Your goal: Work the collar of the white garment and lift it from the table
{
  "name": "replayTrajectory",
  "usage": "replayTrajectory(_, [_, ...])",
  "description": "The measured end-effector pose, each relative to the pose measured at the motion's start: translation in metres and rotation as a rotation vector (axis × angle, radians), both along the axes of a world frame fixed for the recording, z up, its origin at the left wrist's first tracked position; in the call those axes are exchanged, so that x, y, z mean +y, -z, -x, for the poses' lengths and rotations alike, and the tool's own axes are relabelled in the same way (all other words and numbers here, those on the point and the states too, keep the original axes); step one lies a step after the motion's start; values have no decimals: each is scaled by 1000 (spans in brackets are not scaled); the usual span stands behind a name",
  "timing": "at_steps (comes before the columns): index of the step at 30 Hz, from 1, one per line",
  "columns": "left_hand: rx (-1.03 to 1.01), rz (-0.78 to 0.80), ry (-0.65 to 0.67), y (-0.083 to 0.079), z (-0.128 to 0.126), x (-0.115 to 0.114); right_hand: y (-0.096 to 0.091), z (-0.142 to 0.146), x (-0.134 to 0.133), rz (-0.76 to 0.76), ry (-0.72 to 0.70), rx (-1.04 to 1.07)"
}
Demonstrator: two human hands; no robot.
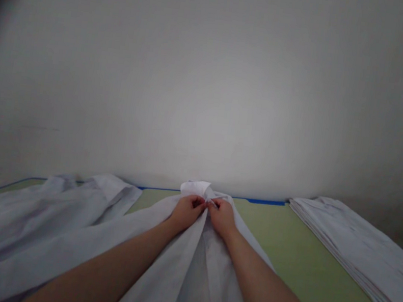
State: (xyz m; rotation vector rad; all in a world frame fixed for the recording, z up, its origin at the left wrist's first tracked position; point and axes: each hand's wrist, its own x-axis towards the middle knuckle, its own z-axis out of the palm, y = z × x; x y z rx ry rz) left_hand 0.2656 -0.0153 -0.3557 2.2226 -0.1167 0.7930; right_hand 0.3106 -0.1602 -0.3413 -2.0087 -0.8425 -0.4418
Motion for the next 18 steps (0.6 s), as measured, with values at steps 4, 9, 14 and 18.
replayTrajectory(4, [-13,-23,16,0,0,-4,4,-2,2,47,58,-18])
replayTrajectory(9, [-42,-103,-36,-3,6,-7,1,3,-1,93,36,-1])
replayTrajectory(14, [-30,-215,-49,-7,11,-8,-3,5,-5,105,-26,85])
replayTrajectory(18, [-50,-281,-13,-8,13,-7,-4,5,-7,60,-46,191])
